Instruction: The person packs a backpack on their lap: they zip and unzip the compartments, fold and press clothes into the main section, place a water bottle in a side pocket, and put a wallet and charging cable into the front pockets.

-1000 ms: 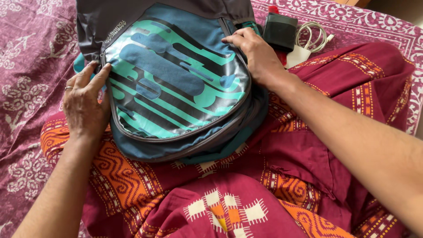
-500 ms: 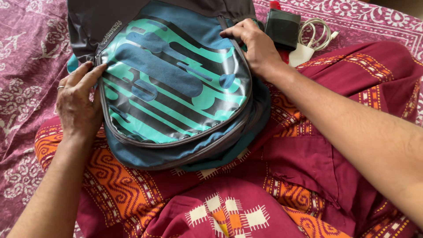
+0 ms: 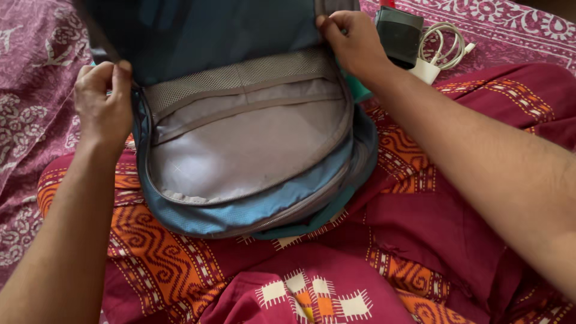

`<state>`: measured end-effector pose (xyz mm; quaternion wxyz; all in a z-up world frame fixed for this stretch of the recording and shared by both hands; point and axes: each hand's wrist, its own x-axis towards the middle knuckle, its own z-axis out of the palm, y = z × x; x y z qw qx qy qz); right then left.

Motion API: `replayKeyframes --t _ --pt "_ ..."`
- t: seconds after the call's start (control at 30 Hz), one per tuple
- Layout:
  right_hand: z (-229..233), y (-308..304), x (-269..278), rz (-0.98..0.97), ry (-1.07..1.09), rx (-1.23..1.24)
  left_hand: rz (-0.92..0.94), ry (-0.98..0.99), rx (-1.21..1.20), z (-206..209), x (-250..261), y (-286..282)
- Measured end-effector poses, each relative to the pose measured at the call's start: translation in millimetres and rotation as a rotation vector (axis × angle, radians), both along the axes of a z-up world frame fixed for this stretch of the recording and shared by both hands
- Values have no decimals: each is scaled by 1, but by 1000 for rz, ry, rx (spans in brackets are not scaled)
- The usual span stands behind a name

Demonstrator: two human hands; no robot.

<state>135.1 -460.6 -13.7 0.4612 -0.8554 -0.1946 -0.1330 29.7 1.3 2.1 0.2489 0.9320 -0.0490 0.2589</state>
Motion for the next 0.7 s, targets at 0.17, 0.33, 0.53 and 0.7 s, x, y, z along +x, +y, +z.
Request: replayKeyframes --t 0.17,0.33,0.53,0.7 --pt "-7 6 6 -95 36 -21 101 161 -245 -14 22 -5" --pt "-9 7 5 -107 52 -38 149 129 -159 -26 32 -4" --pt "-7 6 1 -147 68 -34 228 8 -117 -30 35 -11" --pt "-3 1 -26 -150 -106 28 342 7 -127 -13 27 -29"
